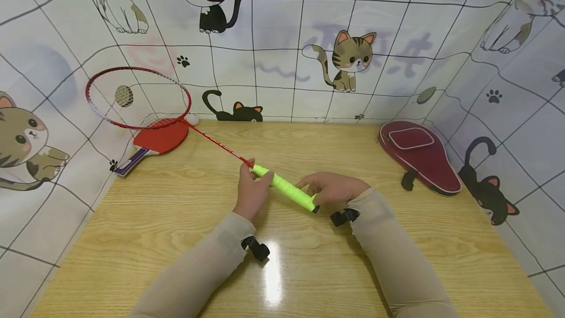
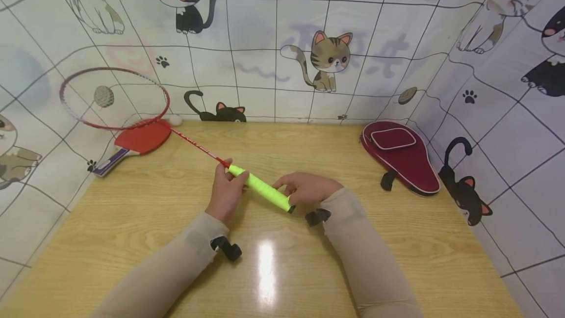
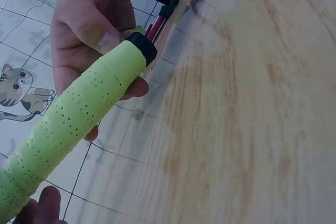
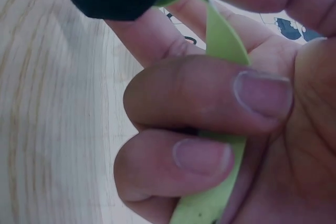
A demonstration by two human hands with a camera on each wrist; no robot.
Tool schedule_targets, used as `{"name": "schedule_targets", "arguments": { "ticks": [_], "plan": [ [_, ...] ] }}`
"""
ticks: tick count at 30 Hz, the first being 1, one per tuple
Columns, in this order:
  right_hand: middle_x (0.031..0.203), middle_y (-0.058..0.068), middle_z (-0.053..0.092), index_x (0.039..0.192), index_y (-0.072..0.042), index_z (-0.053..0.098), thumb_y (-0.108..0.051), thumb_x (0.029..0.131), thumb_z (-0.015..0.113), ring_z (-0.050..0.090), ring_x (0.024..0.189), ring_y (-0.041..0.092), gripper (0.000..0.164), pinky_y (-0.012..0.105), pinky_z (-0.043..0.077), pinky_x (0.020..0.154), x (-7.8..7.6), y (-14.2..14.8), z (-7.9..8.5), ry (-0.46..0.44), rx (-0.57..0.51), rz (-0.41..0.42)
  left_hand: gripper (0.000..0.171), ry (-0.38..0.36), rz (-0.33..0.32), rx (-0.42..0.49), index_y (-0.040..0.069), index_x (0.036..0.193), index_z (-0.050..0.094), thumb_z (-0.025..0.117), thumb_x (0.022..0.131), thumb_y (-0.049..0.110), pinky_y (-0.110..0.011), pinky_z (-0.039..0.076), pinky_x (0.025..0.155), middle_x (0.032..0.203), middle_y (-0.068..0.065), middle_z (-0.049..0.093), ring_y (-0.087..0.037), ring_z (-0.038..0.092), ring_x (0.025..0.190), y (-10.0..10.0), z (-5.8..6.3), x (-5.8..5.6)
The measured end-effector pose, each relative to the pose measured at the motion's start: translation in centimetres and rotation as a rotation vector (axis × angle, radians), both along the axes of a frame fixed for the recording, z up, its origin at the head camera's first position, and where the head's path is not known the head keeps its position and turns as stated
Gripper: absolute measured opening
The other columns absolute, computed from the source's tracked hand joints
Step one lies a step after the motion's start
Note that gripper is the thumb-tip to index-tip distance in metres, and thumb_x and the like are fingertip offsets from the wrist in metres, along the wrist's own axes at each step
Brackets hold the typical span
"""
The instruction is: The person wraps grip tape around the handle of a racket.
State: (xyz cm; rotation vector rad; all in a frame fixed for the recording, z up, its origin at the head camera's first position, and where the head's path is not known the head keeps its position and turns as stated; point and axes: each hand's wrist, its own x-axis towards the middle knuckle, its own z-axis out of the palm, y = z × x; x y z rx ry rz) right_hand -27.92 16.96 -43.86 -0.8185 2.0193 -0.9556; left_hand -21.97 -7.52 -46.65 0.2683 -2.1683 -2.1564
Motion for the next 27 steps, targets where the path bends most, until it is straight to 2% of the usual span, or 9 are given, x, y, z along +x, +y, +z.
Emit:
{"name": "schedule_targets", "arguments": {
  "ticks": [4,15,21,27],
  "plan": [
    [0.106,0.008,0.076,0.147,-0.006,0.056,0.006,0.085,0.06,0.068,0.096,0.019,0.063,0.035,0.052,0.089,0.06,-0.01,0.09,-0.002,0.01,-0.012,0.07,0.002,-0.003,-0.054,0.012,0.16,0.027,0.065,0.102,0.019,-0.029,0.054,0.08,0.127,-0.022,0.064,-0.025,0.067,0.097,-0.12,0.02,0.1],
    [0.116,0.01,0.074,0.146,-0.014,0.061,0.009,0.081,0.051,0.066,0.099,0.021,0.07,0.035,0.053,0.085,-0.2,0.09,-0.34,0.001,0.014,-0.039,0.071,0.011,0.024,0.005,0.003,0.16,0.026,0.06,0.097,0.008,-0.029,0.051,0.077,0.127,-0.024,0.061,-0.021,0.063,0.092,0.01,0.16,0.0],
    [0.108,0.01,0.076,0.146,-0.008,0.059,0.009,0.08,0.054,0.067,0.092,0.019,0.068,0.032,0.054,0.078,-0.2,0.11,-0.31,0.002,-0.014,-0.011,0.073,0.007,0.021,0.032,0.006,0.16,0.026,0.059,0.096,0.007,-0.035,0.055,0.085,0.13,-0.023,0.06,-0.022,0.064,0.097,0.05,0.38,0.02],
    [0.111,0.009,0.076,0.146,-0.008,0.059,0.008,0.082,0.056,0.067,0.093,0.019,0.066,0.033,0.055,0.079,-0.19,0.13,-0.34,0.006,-0.024,-0.004,0.071,0.001,0.021,0.006,0.008,0.16,0.027,0.066,0.101,0.015,-0.03,0.053,0.08,0.126,-0.022,0.062,-0.02,0.064,0.093,-0.03,0.27,0.07]
  ]
}}
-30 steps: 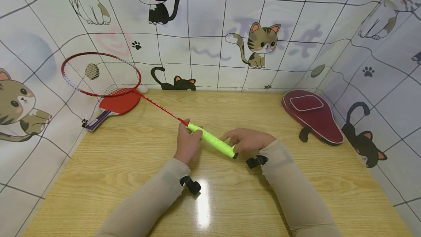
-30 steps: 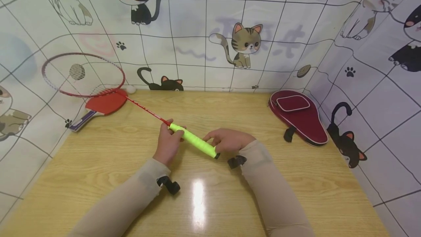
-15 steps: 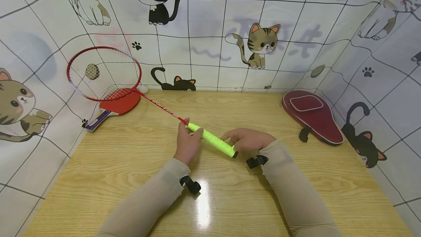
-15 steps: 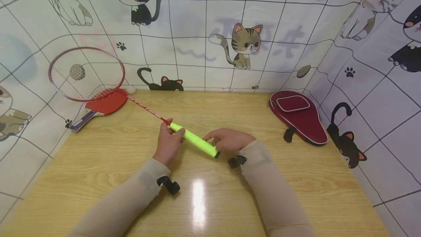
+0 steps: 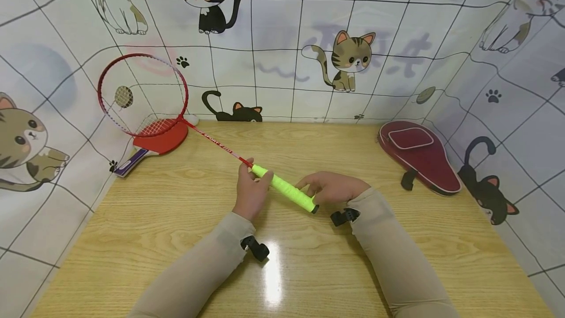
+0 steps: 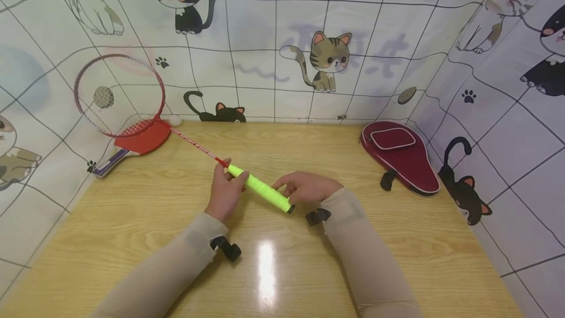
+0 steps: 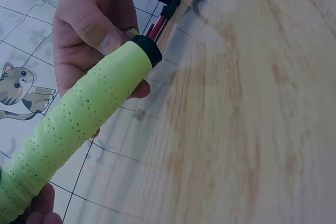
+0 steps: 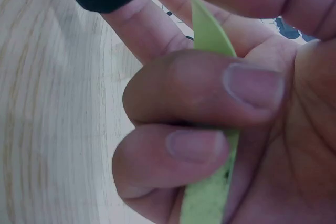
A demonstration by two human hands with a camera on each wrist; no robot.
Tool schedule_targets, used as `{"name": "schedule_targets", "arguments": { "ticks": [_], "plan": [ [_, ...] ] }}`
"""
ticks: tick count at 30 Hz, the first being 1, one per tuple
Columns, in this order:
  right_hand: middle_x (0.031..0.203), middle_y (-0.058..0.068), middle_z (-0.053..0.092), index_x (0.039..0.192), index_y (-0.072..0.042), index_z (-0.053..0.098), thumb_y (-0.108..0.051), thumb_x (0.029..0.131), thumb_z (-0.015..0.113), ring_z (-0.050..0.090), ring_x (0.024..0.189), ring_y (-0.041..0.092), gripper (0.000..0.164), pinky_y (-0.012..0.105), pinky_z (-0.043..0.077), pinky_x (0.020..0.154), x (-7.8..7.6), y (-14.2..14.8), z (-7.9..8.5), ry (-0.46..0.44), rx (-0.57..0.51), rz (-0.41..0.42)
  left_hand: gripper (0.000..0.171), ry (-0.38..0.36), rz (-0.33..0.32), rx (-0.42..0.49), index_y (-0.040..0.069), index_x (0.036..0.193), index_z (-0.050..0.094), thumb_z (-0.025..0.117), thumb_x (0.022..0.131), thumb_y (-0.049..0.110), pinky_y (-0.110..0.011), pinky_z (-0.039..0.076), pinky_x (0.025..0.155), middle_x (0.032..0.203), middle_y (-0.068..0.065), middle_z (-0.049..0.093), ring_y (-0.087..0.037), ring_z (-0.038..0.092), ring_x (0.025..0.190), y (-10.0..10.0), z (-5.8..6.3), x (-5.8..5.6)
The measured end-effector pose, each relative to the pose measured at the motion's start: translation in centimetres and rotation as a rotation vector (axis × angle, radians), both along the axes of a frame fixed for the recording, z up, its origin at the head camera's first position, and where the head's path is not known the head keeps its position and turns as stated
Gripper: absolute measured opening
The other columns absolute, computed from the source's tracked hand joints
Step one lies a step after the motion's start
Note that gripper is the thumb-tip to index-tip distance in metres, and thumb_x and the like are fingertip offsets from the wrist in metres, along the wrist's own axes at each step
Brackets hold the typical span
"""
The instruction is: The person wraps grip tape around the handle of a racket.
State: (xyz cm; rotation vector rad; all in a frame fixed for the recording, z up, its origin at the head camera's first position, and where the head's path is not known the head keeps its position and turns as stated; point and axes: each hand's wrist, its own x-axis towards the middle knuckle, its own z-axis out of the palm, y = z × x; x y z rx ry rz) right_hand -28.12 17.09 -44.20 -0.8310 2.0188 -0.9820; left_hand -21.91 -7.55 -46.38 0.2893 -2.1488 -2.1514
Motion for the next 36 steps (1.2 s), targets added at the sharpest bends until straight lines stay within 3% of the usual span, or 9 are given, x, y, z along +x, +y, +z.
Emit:
{"name": "schedule_targets", "arguments": {
  "ticks": [6,13,21,28,36],
  "plan": [
    [0.114,0.008,0.075,0.145,-0.013,0.062,0.006,0.082,0.056,0.066,0.098,0.02,0.066,0.035,0.054,0.083,0.08,-0.02,0.01,0.005,0.018,-0.013,0.07,-0.002,0.017,0.021,0.004,0.16,0.027,0.063,0.1,0.011,-0.027,0.053,0.079,0.128,-0.025,0.06,-0.023,0.065,0.099,0.03,-0.17,-0.13],
    [0.109,0.006,0.076,0.145,-0.009,0.06,0.006,0.084,0.057,0.068,0.1,0.02,0.063,0.036,0.055,0.087,-0.07,0.08,-0.08,0.013,0.011,0.014,0.07,0.018,0.018,0.077,0.0,0.159,0.024,0.056,0.096,0.003,-0.024,0.053,0.078,0.129,-0.029,0.063,-0.028,0.068,0.106,0.08,-0.1,-0.12],
    [0.11,0.008,0.075,0.145,-0.009,0.06,0.002,0.086,0.062,0.068,0.102,0.021,0.06,0.036,0.053,0.09,0.03,0.04,-0.02,0.009,0.036,0.004,0.07,0.012,0.02,-0.042,0.003,0.159,0.029,0.066,0.101,0.018,-0.028,0.049,0.075,0.123,-0.024,0.062,-0.02,0.059,0.09,0.06,-0.12,0.07],
    [0.113,0.011,0.075,0.144,-0.01,0.061,0.007,0.08,0.056,0.066,0.098,0.022,0.067,0.037,0.053,0.085,-0.08,-0.09,-0.03,-0.054,0.022,-0.016,0.069,-0.012,0.035,0.037,0.002,0.159,0.027,0.062,0.1,0.01,-0.027,0.052,0.078,0.13,-0.025,0.059,-0.025,0.065,0.103,0.1,-0.02,-0.02],
    [0.112,0.01,0.077,0.143,-0.009,0.062,0.004,0.082,0.063,0.068,0.099,0.021,0.062,0.036,0.053,0.087,-0.06,0.03,-0.06,-0.008,0.015,0.022,0.067,0.005,0.028,0.078,0.001,0.157,0.026,0.053,0.095,0.001,-0.027,0.054,0.081,0.129,-0.028,0.064,-0.032,0.068,0.113,0.05,-0.14,-0.09]
  ]
}}
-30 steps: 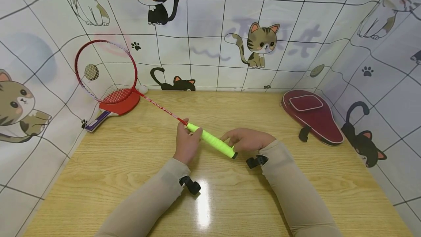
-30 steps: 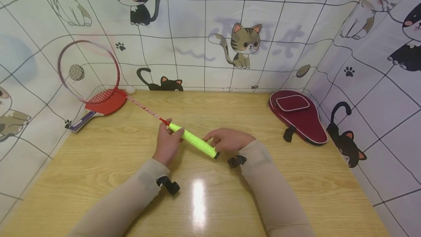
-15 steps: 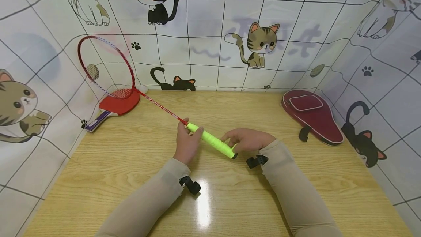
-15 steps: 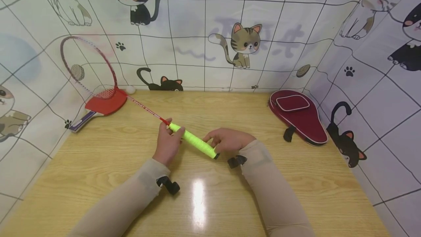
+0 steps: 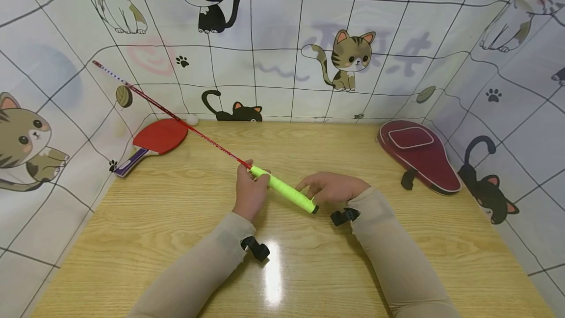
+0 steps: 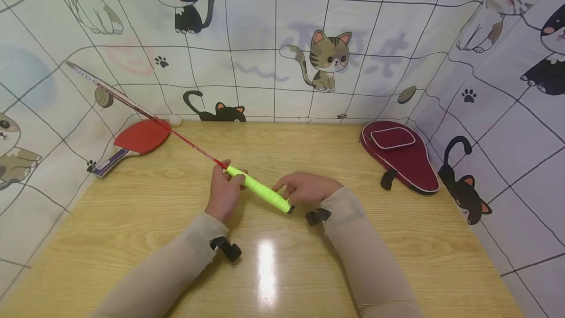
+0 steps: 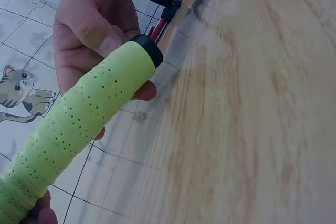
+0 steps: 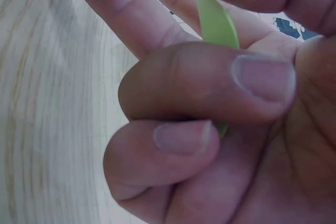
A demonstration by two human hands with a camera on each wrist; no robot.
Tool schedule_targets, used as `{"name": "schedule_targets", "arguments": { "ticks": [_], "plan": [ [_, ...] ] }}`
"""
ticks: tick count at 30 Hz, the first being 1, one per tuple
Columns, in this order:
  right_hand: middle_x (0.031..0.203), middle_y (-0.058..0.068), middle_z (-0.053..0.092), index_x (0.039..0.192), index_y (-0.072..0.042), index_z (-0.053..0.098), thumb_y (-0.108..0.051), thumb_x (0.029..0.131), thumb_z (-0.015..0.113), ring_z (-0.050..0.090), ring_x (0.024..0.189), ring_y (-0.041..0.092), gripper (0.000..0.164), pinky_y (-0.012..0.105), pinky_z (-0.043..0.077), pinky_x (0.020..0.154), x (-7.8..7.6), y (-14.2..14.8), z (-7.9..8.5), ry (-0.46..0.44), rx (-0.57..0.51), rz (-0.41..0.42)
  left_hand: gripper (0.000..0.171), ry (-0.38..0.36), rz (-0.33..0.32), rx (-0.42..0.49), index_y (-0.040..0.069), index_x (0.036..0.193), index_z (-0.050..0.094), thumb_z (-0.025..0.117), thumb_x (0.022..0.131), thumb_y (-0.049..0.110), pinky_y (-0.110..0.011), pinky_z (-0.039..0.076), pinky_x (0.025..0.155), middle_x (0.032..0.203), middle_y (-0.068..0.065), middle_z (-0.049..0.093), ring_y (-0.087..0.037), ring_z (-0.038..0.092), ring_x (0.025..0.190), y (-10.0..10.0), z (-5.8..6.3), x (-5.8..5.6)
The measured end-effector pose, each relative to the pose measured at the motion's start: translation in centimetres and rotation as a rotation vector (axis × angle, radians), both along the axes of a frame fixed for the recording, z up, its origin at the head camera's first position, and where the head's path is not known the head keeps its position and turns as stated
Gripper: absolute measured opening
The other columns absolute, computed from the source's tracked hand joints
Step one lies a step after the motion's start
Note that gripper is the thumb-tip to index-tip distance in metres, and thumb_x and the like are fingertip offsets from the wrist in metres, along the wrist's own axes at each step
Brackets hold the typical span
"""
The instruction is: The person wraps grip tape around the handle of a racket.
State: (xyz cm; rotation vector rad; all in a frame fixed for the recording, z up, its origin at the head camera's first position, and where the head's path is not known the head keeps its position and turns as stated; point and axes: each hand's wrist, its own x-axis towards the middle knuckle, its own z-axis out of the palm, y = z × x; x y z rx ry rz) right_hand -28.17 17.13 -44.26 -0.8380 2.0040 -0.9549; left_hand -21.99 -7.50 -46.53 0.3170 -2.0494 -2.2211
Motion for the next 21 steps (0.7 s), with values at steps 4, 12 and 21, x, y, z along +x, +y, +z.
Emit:
{"name": "schedule_targets", "arguments": {
  "ticks": [4,12,21],
  "plan": [
    [0.108,0.008,0.077,0.142,-0.011,0.063,0.004,0.082,0.063,0.067,0.097,0.02,0.062,0.035,0.053,0.085,-0.04,-0.02,-0.15,0.006,0.009,-0.007,0.067,-0.002,0.001,0.007,0.002,0.157,0.027,0.055,0.096,0.002,-0.029,0.055,0.079,0.131,-0.029,0.063,-0.031,0.068,0.108,-0.04,-0.02,-0.01],
    [0.108,0.006,0.076,0.141,-0.014,0.064,0.003,0.085,0.063,0.066,0.101,0.021,0.059,0.038,0.051,0.091,0.03,-0.03,-0.03,0.02,0.037,-0.019,0.066,-0.017,-0.01,-0.09,0.007,0.157,0.029,0.065,0.103,0.019,-0.029,0.055,0.071,0.127,-0.024,0.06,-0.021,0.061,0.09,0.0,0.2,0.27],
    [0.109,0.004,0.077,0.139,-0.016,0.066,0.002,0.082,0.065,0.066,0.107,0.02,0.06,0.041,0.049,0.096,0.12,-0.11,0.12,0.067,0.061,-0.018,0.062,-0.005,-0.006,-0.022,0.002,0.155,0.029,0.061,0.102,0.01,-0.038,0.062,0.075,0.125,-0.025,0.058,-0.026,0.067,0.093,0.1,0.23,0.31]
  ]
}}
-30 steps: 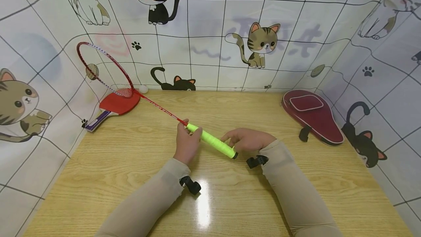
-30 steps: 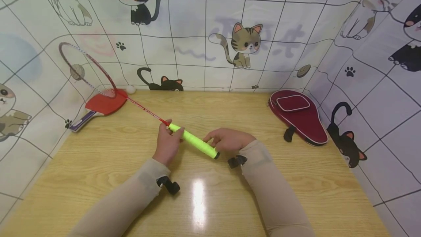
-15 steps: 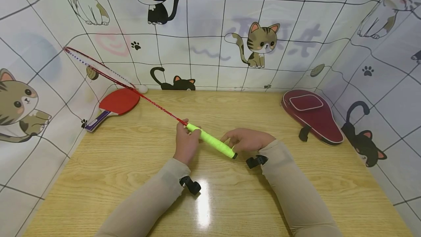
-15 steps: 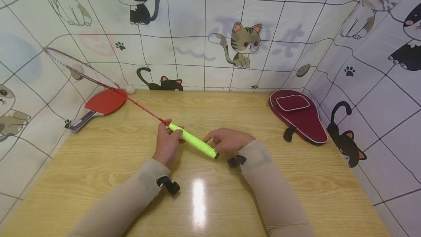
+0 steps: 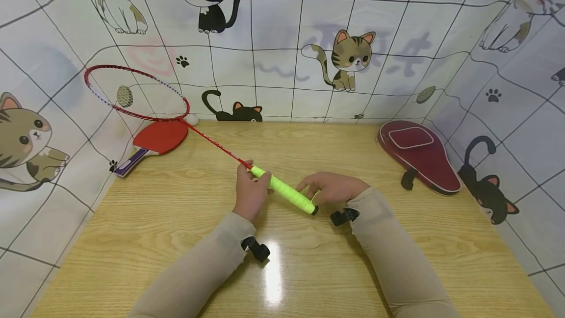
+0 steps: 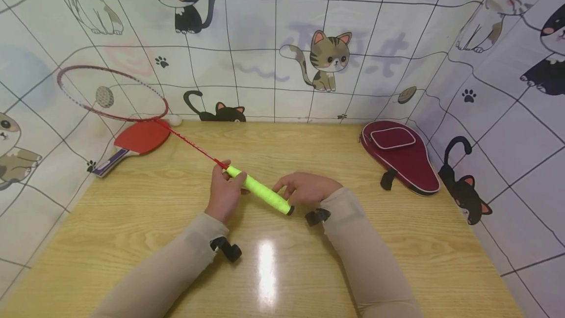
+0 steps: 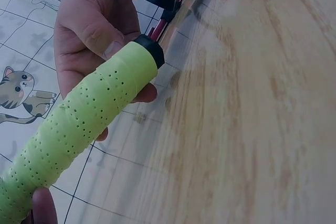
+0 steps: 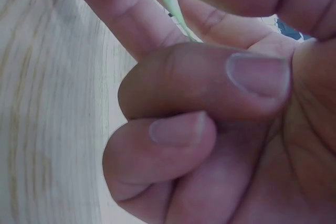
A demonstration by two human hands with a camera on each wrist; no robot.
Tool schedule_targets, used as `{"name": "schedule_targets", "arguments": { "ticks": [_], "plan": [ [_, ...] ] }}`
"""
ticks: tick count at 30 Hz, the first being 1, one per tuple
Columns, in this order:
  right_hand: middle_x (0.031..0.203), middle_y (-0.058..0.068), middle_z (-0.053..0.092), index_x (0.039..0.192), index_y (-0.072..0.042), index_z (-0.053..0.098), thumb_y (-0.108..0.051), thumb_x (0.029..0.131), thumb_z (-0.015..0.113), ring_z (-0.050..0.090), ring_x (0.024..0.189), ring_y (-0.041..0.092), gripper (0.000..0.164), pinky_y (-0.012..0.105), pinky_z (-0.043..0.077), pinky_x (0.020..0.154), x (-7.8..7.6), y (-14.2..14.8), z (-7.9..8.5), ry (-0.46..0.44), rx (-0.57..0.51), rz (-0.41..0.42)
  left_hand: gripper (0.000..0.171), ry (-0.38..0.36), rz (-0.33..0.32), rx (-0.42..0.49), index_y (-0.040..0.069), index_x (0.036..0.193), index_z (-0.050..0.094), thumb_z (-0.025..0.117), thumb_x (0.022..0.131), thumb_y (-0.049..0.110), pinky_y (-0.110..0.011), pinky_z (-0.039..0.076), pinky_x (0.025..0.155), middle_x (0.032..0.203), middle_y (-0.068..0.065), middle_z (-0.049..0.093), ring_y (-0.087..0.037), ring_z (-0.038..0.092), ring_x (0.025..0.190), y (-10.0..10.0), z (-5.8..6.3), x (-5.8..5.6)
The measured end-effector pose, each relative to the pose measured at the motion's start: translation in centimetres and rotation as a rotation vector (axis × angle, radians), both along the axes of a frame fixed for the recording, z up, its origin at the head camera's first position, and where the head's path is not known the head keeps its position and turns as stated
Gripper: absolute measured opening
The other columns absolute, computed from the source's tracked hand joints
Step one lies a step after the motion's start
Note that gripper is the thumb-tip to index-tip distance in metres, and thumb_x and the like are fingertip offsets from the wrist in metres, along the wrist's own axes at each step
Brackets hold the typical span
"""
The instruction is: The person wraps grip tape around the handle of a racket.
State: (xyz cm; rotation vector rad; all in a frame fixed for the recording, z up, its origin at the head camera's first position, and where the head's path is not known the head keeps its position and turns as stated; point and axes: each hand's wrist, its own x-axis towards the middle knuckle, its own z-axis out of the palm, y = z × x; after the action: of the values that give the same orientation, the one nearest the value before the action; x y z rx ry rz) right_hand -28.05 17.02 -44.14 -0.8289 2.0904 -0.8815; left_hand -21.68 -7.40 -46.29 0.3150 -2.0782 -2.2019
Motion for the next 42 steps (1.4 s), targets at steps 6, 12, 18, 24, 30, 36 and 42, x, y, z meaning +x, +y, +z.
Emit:
{"name": "schedule_targets", "arguments": {
  "ticks": [6,12,18,24,30,36,42],
  "plan": [
    [0.106,0.003,0.077,0.139,-0.015,0.066,0.002,0.081,0.065,0.064,0.105,0.019,0.06,0.039,0.048,0.094,-0.02,-0.16,-0.16,0.03,0.008,0.019,0.063,0.01,0.003,0.005,0.001,0.154,0.029,0.059,0.099,0.007,-0.037,0.061,0.074,0.125,-0.025,0.058,-0.026,0.067,0.095,0.09,-0.02,-0.13],
    [0.104,0.003,0.076,0.139,-0.015,0.067,0.002,0.085,0.065,0.064,0.101,0.019,0.057,0.038,0.049,0.092,0.06,-0.31,0.0,0.04,0.006,0.029,0.061,0.02,0.013,0.02,0.0,0.152,0.03,0.055,0.096,0.001,-0.031,0.059,0.071,0.13,-0.03,0.06,-0.029,0.068,0.097,0.12,0.13,-0.07],
    [0.108,0.004,0.076,0.141,-0.014,0.066,0.001,0.087,0.065,0.066,0.103,0.019,0.056,0.037,0.051,0.091,0.07,-0.28,-0.04,0.022,-0.005,0.029,0.059,0.036,0.025,0.033,-0.001,0.149,0.031,0.052,0.094,-0.001,-0.031,0.058,0.072,0.131,-0.033,0.059,-0.028,0.067,0.092,0.11,0.01,-0.07],
    [0.108,0.004,0.076,0.141,-0.013,0.065,0.0,0.088,0.065,0.066,0.101,0.019,0.055,0.036,0.051,0.089,0.05,-0.24,0.02,-0.003,-0.001,0.016,0.057,0.023,0.025,0.003,0.001,0.149,0.031,0.059,0.099,0.007,-0.03,0.058,0.069,0.128,-0.028,0.058,-0.025,0.065,0.091,0.06,-0.07,-0.12],
    [0.107,0.005,0.076,0.14,-0.012,0.065,-0.002,0.088,0.068,0.065,0.101,0.019,0.053,0.035,0.051,0.088,0.04,-0.15,-0.07,-0.011,-0.01,0.021,0.059,0.013,0.032,-0.03,0.002,0.15,0.032,0.065,0.102,0.013,-0.029,0.058,0.067,0.124,-0.024,0.057,-0.022,0.063,0.088,0.16,-0.21,-0.15],
    [0.105,0.004,0.075,0.139,-0.012,0.065,-0.001,0.089,0.068,0.066,0.1,0.019,0.051,0.035,0.052,0.086,0.14,-0.06,0.09,0.012,-0.02,0.043,0.058,0.012,0.045,-0.004,0.001,0.149,0.032,0.062,0.1,0.007,-0.029,0.059,0.068,0.122,-0.023,0.057,-0.023,0.064,0.089,0.34,0.08,-0.09],
    [0.106,0.004,0.075,0.139,-0.012,0.065,-0.001,0.09,0.068,0.067,0.101,0.019,0.05,0.036,0.053,0.087,0.34,-0.11,0.31,0.012,-0.004,0.034,0.055,0.015,0.045,0.003,0.0,0.149,0.032,0.057,0.1,0.003,-0.03,0.058,0.07,0.125,-0.023,0.058,-0.025,0.063,0.094,0.25,0.27,0.0]
  ]
}}
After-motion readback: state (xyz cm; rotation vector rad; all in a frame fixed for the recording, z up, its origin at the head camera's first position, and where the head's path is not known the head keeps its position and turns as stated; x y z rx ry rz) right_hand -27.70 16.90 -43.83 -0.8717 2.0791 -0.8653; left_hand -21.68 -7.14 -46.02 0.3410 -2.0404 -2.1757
